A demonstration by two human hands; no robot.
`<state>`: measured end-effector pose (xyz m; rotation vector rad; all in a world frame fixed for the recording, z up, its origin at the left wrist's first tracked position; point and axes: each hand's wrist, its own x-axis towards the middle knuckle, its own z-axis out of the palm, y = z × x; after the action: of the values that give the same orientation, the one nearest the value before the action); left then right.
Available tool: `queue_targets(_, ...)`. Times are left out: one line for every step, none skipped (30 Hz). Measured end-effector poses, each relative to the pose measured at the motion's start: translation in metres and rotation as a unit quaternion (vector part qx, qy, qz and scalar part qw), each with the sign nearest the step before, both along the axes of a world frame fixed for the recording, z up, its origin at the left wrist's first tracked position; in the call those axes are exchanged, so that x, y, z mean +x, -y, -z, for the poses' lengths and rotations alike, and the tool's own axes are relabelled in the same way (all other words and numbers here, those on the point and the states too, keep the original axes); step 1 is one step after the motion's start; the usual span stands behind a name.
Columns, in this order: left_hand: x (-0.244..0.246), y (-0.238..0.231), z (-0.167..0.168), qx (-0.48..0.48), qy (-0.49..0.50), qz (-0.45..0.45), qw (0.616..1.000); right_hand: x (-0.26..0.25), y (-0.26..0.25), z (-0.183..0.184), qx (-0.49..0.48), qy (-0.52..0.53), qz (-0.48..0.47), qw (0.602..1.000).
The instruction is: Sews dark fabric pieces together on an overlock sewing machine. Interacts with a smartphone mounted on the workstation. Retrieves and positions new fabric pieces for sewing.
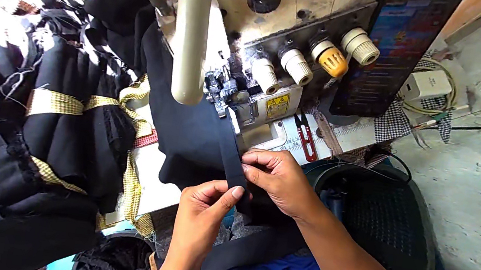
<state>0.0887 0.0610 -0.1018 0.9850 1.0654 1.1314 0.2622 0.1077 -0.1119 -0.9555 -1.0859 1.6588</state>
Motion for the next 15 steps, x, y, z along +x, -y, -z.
queue_targets(0.001, 0.000, 0.001, 0.005, -0.004, 0.004, 1.000, 0.001, 0.000, -0.001, 0.003, 0.000, -0.003, 1.000)
queue_targets(0.003, 0.000, 0.002, 0.008, -0.010, 0.006, 1.000, 0.003, 0.000, -0.001, 0.011, 0.001, -0.008, 1.000)
queue_targets(0.004, 0.000, 0.003, 0.009, -0.015, 0.006, 1.000, 0.003, 0.001, -0.001, 0.020, 0.004, -0.012, 1.000)
queue_targets(0.005, 0.000, 0.005, 0.010, -0.017, 0.009, 1.000, 0.003, 0.001, -0.002, 0.027, 0.007, -0.013, 1.000)
queue_targets(0.005, 0.000, 0.005, 0.012, -0.013, 0.011, 1.000, 0.003, 0.001, -0.002, 0.032, 0.009, -0.013, 0.999)
queue_targets(0.005, 0.001, 0.003, 0.017, -0.001, 0.013, 1.000, 0.002, 0.000, -0.001, 0.035, 0.015, -0.011, 0.999)
queue_targets(0.004, 0.002, 0.000, 0.024, 0.014, 0.014, 1.000, 0.002, 0.000, -0.001, 0.037, 0.024, -0.011, 0.999)
queue_targets(0.003, 0.003, -0.004, 0.032, 0.030, 0.016, 0.999, 0.002, -0.001, 0.000, 0.037, 0.033, -0.010, 0.999)
queue_targets(0.001, 0.003, -0.008, 0.040, 0.045, 0.020, 0.998, 0.002, -0.001, 0.000, 0.038, 0.039, -0.009, 0.998)
queue_targets(0.001, 0.002, -0.010, 0.045, 0.052, 0.022, 0.997, 0.002, -0.001, 0.001, 0.039, 0.040, -0.009, 0.998)
queue_targets(0.001, 0.001, -0.011, 0.047, 0.051, 0.024, 0.997, 0.002, -0.001, 0.001, 0.039, 0.037, -0.009, 0.999)
queue_targets(0.002, 0.001, -0.009, 0.045, 0.041, 0.027, 0.998, 0.002, -0.001, 0.000, 0.039, 0.029, -0.012, 0.999)
queue_targets(0.003, 0.000, -0.006, 0.042, 0.024, 0.028, 0.998, 0.003, -0.001, -0.001, 0.039, 0.018, -0.014, 0.999)
queue_targets(0.004, 0.000, -0.003, 0.040, 0.005, 0.025, 0.999, 0.003, 0.000, -0.002, 0.037, 0.009, -0.016, 0.999)
queue_targets(0.006, 0.001, 0.001, 0.038, -0.011, 0.018, 0.999, 0.003, 0.000, -0.002, 0.035, 0.002, -0.017, 0.999)
